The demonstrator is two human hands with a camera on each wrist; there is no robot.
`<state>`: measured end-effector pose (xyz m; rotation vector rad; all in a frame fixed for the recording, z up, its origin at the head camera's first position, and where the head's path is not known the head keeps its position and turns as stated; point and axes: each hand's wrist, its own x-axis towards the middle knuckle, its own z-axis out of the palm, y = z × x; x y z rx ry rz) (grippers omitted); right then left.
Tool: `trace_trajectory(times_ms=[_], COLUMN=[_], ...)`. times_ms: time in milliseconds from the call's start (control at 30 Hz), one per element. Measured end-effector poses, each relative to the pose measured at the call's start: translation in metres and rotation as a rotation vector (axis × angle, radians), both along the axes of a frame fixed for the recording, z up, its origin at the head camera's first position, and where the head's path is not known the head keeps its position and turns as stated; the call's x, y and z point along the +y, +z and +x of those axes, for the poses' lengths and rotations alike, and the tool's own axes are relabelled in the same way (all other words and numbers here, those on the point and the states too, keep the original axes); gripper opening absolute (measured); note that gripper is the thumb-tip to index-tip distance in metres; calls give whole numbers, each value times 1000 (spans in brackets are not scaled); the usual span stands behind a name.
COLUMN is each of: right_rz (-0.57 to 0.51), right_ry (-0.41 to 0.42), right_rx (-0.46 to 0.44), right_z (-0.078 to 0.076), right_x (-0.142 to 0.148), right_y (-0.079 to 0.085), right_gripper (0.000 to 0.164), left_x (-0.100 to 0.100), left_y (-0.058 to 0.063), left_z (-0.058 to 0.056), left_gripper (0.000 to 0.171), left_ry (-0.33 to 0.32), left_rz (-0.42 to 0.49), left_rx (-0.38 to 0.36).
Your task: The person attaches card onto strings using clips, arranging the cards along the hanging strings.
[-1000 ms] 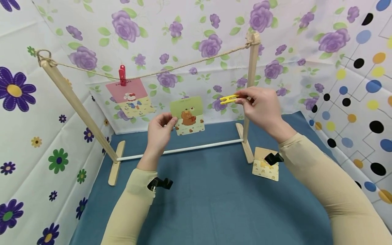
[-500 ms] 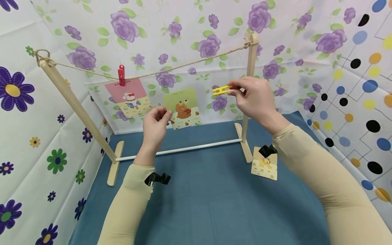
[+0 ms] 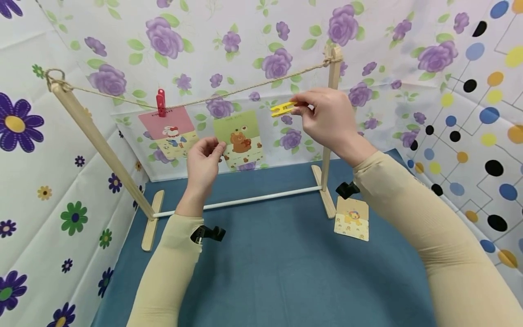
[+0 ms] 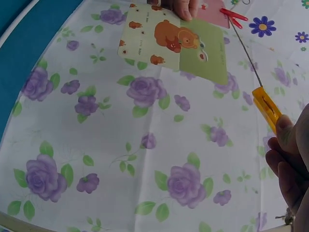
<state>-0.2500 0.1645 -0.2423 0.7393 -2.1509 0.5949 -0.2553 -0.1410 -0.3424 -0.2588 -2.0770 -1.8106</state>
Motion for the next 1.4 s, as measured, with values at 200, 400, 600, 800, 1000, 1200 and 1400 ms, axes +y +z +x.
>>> trace_trajectory(times_ms=[200, 400, 600, 800, 1000, 1200, 1400], right_rz=[25, 56, 102, 154, 194, 254, 287], right_ry=[-21, -27, -53, -75, -79, -101, -107], right_rx=[-5, -7, -16, -52, -59, -72, -75], right_z=[-4, -7, -9, -11, -15, -17, -18], right_x=[-10, -19, -30, -41, -53, -70, -87], right_y=[15, 25, 34, 46, 58, 68, 74], right_gripper=[16, 14, 16, 18, 19, 20, 22], left_x=[-4, -7, -9, -11, -11, -13, -14], left_y=[8, 11, 14, 18, 21, 23, 26], left_z=[-1, -4, -7, -10, -9, -7, -7], left_gripper=[21, 21, 22, 22, 24, 24, 23], left_ry=[12, 20, 38, 50, 51, 58, 72], left_rz=[9, -3, -11, -12, -32, -27, 2], left_rx=[24, 37, 35, 26, 26, 57, 82])
